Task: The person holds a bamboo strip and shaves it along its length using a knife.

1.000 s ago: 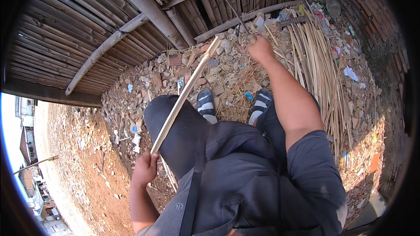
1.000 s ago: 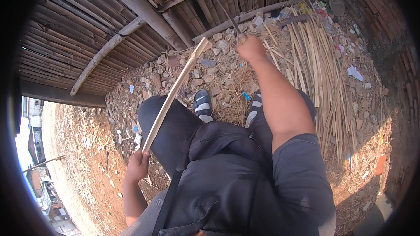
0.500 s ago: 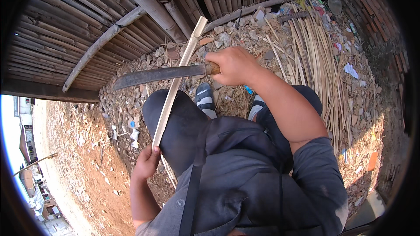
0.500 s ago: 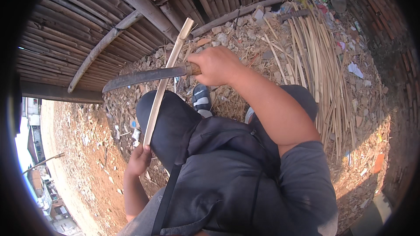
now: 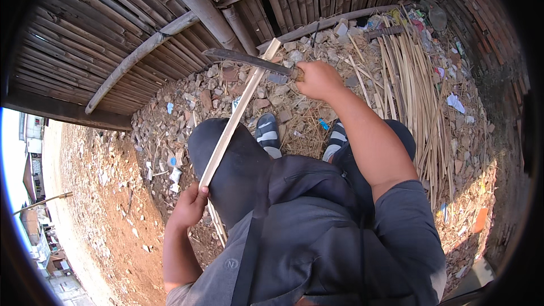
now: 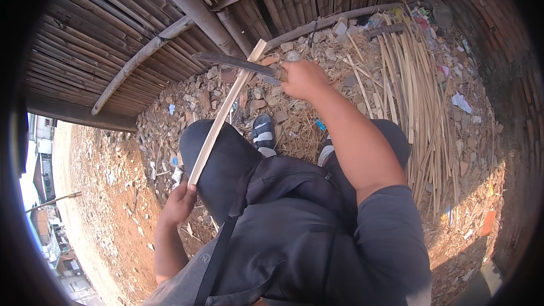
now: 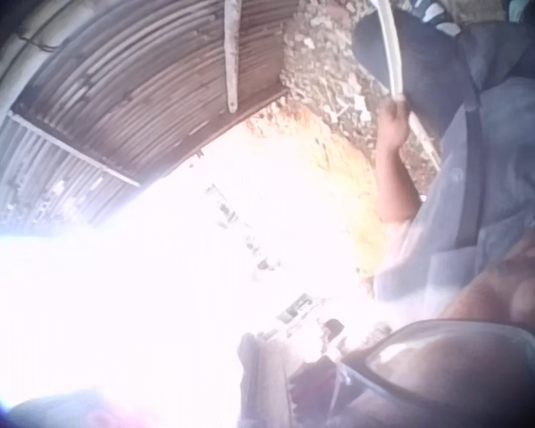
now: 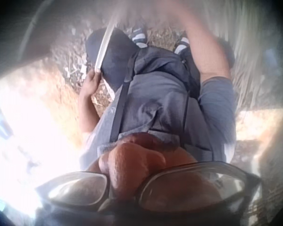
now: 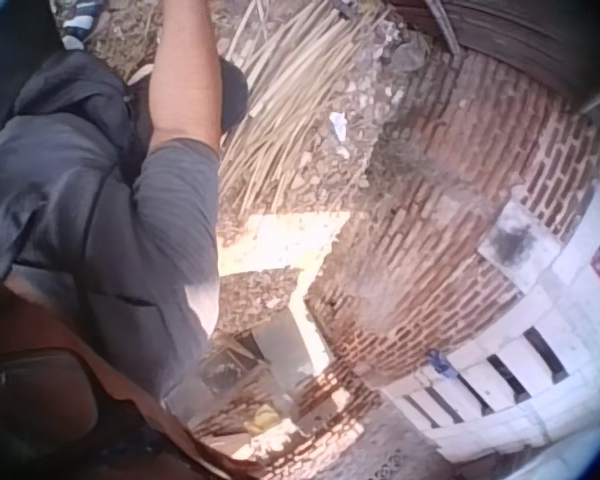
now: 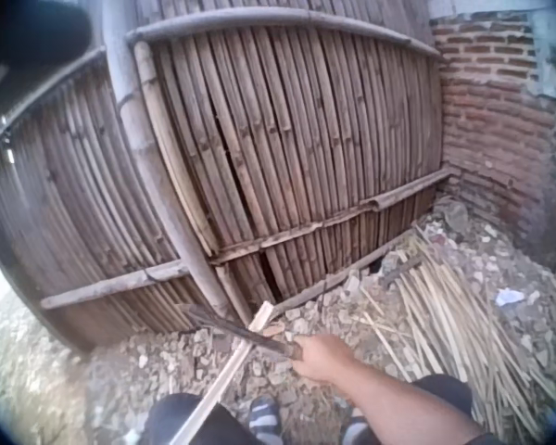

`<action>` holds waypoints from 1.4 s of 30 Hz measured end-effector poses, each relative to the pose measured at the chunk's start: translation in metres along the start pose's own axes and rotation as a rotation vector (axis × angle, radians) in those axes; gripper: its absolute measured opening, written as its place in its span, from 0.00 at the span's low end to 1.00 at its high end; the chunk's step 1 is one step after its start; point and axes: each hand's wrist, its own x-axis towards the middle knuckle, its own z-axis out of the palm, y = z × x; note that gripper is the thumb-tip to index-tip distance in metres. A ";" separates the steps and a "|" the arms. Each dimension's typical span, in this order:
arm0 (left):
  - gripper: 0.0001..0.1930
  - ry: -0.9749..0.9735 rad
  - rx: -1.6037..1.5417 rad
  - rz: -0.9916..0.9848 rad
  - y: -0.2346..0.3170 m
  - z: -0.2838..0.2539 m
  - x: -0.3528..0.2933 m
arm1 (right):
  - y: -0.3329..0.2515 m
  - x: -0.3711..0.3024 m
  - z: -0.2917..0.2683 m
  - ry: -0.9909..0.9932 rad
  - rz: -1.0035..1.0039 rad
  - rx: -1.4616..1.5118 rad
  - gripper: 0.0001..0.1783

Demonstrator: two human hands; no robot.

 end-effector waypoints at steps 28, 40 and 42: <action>0.19 -0.112 -0.285 -0.039 -0.025 0.005 -0.004 | 0.080 0.024 0.007 0.245 0.535 0.517 0.32; 0.17 -0.209 -0.554 -0.168 -0.031 0.007 -0.001 | -0.063 -0.042 -0.048 -0.118 -0.251 0.186 0.26; 0.17 -0.213 -0.572 -0.190 -0.032 0.007 -0.003 | -0.081 -0.049 -0.034 -0.208 -0.481 -0.031 0.20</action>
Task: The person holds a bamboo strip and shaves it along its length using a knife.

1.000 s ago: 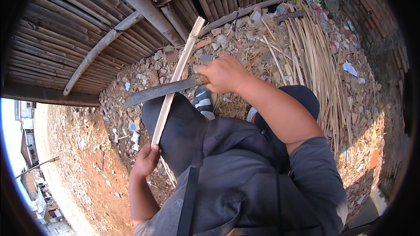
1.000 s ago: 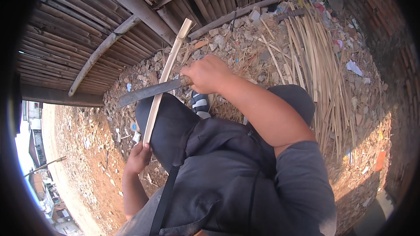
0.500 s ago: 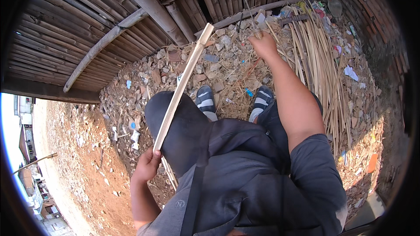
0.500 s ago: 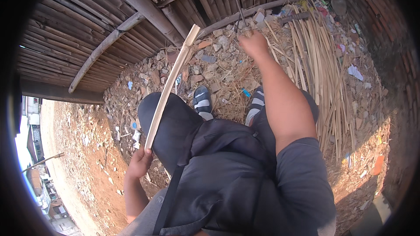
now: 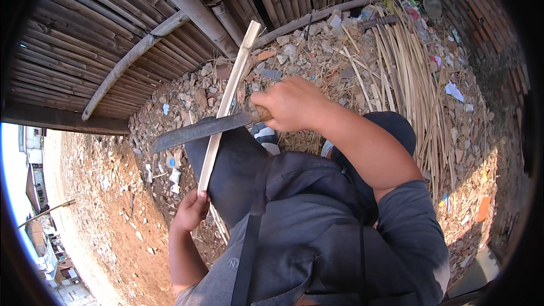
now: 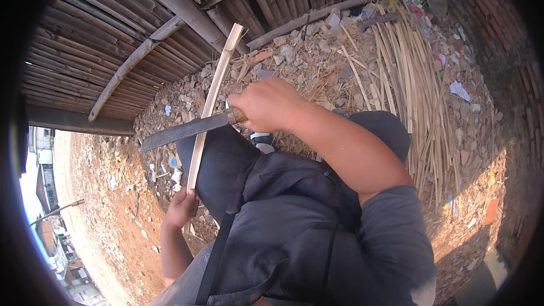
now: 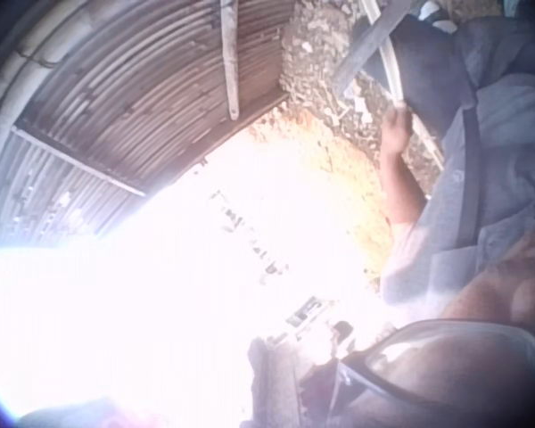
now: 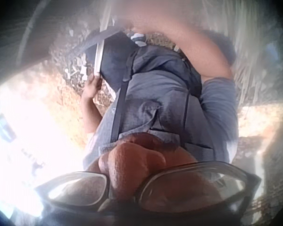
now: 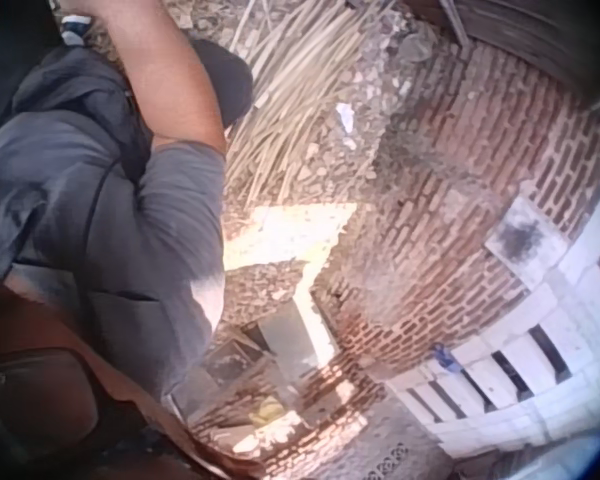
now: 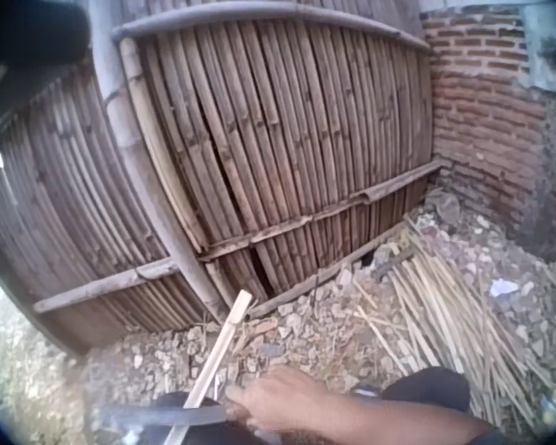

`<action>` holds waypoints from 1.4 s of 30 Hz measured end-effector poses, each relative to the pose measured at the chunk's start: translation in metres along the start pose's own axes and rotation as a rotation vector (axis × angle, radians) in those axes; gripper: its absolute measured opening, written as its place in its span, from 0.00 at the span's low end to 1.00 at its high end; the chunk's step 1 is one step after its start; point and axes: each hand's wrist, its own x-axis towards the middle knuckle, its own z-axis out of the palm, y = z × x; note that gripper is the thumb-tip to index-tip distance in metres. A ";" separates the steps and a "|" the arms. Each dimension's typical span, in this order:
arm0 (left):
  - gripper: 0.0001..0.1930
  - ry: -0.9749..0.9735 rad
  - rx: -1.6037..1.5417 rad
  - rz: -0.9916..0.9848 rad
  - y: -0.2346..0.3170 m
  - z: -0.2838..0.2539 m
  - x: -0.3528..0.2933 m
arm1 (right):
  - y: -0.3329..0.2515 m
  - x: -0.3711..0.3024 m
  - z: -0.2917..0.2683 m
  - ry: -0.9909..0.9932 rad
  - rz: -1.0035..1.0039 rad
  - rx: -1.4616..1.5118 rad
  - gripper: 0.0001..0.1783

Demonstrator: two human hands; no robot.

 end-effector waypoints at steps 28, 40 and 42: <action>0.17 0.145 0.335 0.244 0.018 0.006 0.008 | 0.102 -0.003 0.046 0.122 0.299 -0.064 0.18; 0.16 0.051 0.165 0.070 0.031 0.012 0.003 | 0.080 -0.007 0.004 0.121 0.409 -0.058 0.16; 0.16 0.032 0.131 0.047 0.030 0.011 0.003 | 0.069 -0.006 0.006 0.153 0.379 -0.073 0.16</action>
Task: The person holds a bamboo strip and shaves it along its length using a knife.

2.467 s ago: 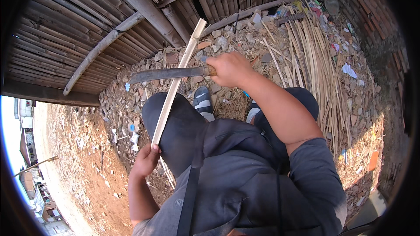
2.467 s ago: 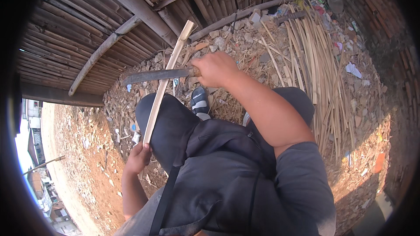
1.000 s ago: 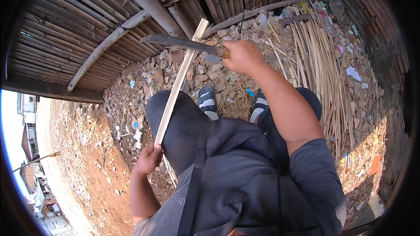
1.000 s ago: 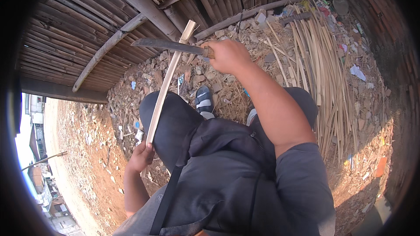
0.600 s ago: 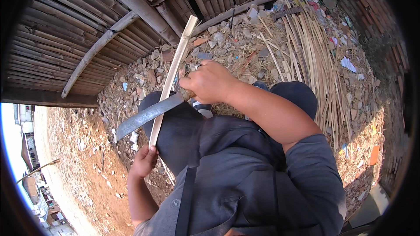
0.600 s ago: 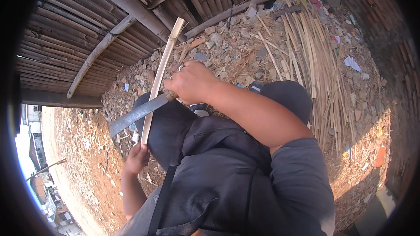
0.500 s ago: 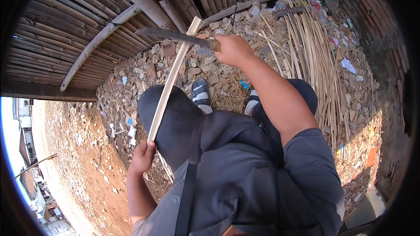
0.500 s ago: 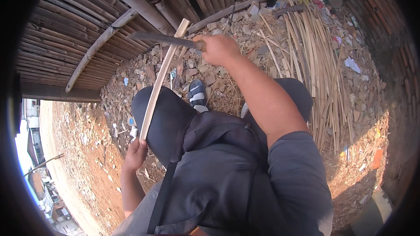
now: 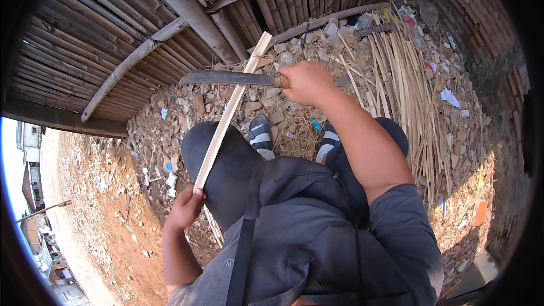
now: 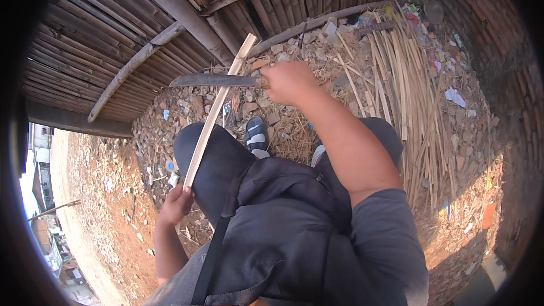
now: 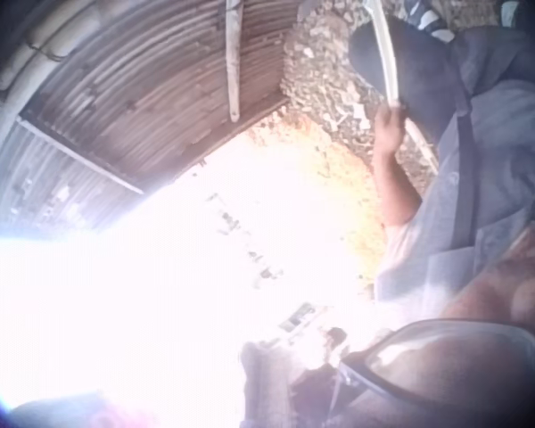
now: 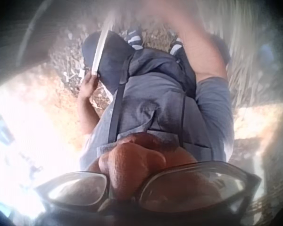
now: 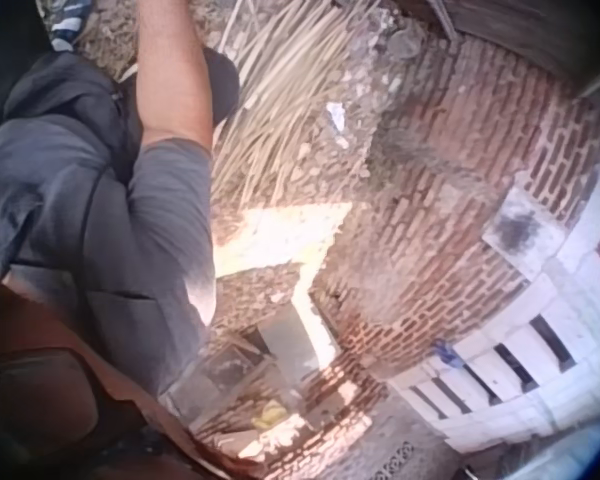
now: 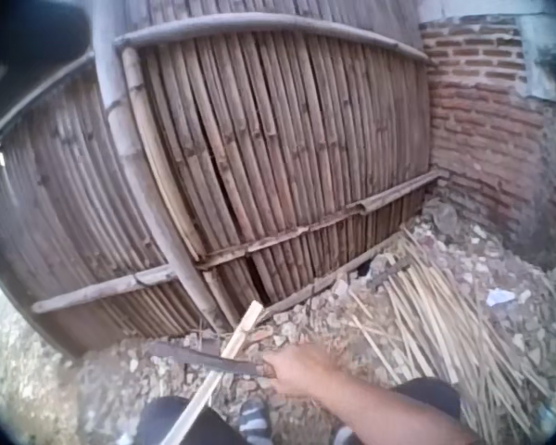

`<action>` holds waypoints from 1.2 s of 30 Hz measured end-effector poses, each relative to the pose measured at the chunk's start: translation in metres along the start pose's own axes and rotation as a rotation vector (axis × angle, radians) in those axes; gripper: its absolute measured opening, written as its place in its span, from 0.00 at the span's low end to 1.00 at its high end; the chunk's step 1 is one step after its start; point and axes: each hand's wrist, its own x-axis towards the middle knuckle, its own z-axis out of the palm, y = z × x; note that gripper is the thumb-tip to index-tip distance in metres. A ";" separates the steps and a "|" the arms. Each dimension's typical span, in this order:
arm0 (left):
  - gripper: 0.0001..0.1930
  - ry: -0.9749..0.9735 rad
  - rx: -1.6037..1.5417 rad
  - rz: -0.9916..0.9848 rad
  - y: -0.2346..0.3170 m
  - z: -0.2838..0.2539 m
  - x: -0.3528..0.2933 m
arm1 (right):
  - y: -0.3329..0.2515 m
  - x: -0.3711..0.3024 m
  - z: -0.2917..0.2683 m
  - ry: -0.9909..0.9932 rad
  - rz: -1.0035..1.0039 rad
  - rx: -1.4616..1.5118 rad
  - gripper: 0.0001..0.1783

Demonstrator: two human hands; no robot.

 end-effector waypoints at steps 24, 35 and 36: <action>0.15 0.068 0.100 0.084 -0.019 0.000 -0.007 | 0.042 0.030 0.020 0.403 0.374 0.569 0.28; 0.15 0.110 0.199 0.172 -0.033 -0.003 -0.002 | -0.052 0.000 0.026 -0.024 -0.431 0.034 0.19; 0.15 0.101 0.200 0.151 -0.035 -0.001 -0.010 | -0.024 0.011 0.034 0.019 -0.092 0.204 0.19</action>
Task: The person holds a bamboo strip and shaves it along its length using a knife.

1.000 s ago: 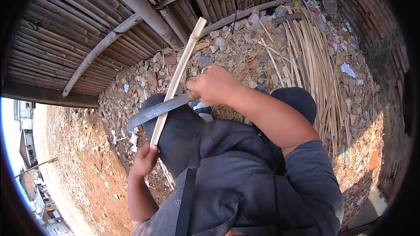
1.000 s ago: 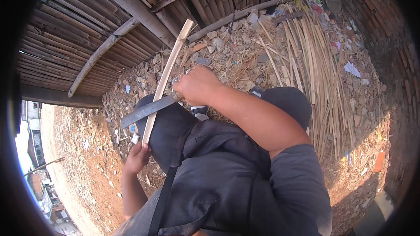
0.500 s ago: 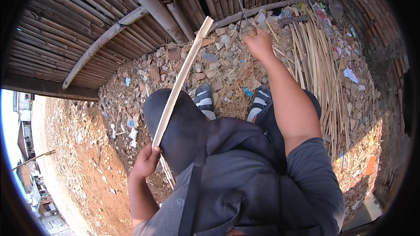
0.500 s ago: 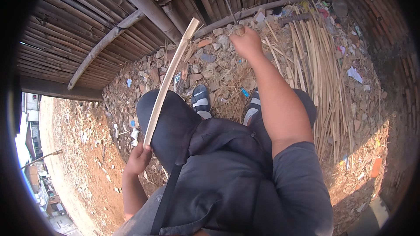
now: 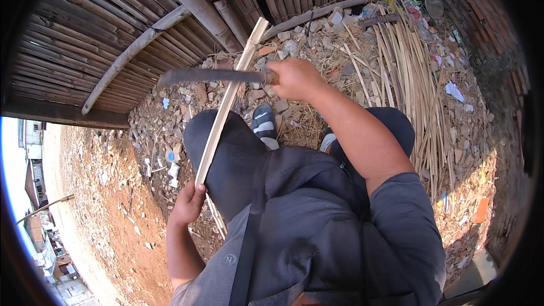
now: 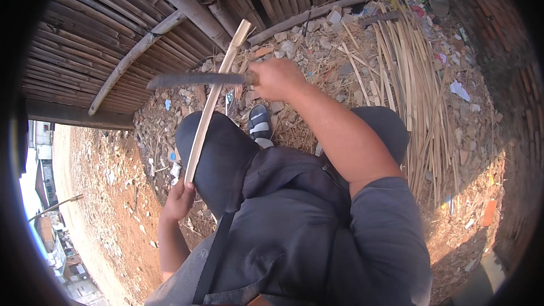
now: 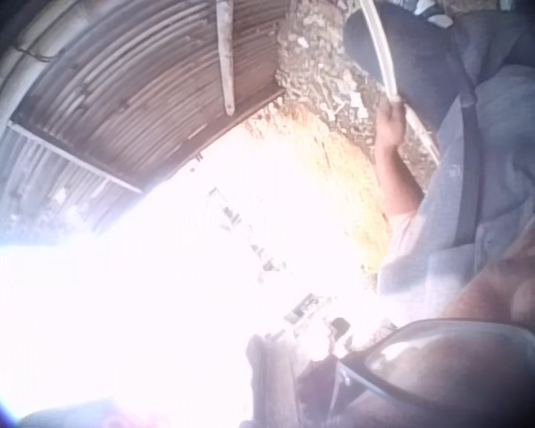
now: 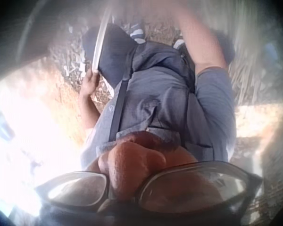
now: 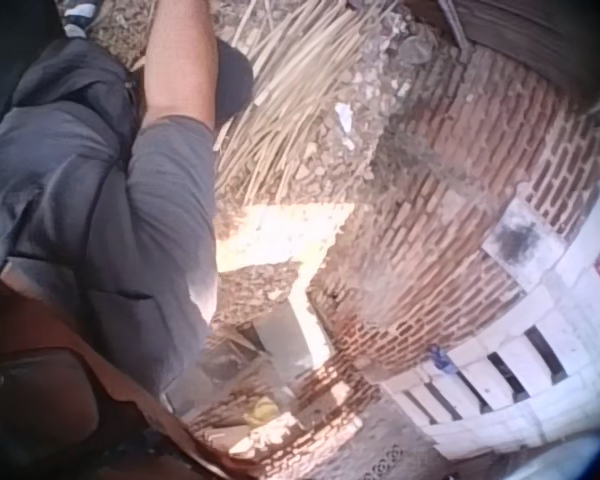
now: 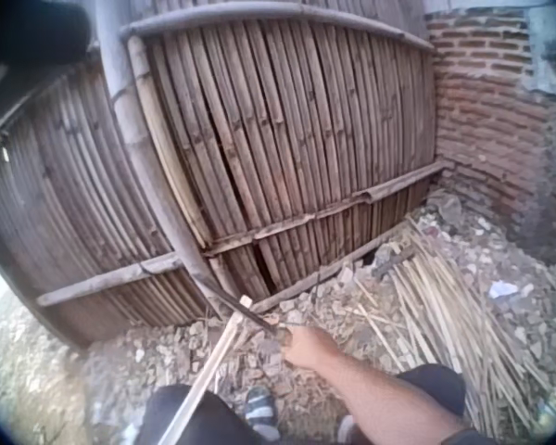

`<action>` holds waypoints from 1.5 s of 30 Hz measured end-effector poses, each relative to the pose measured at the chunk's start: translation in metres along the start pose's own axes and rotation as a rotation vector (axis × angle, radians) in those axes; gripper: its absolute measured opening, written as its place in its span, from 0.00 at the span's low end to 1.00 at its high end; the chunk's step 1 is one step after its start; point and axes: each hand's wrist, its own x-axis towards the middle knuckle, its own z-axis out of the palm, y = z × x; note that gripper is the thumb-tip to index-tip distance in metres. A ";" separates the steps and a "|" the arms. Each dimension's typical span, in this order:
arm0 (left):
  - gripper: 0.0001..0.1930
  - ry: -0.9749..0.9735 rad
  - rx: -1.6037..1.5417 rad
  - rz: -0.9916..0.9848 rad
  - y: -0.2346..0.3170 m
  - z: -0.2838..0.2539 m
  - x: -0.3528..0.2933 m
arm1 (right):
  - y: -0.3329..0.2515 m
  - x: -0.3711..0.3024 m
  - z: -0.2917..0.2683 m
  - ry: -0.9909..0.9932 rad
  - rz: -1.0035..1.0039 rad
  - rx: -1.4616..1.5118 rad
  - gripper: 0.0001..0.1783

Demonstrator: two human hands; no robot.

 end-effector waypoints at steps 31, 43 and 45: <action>0.19 -0.124 -0.211 -0.277 0.020 -0.016 0.002 | -0.014 -0.005 -0.023 -0.109 0.018 -0.054 0.17; 0.20 -0.089 -0.174 -0.209 0.001 -0.018 0.000 | 0.094 0.013 0.001 0.121 0.534 0.133 0.27; 0.20 -0.100 -0.168 -0.208 0.004 -0.012 0.009 | 0.076 0.015 -0.007 0.175 0.511 0.202 0.28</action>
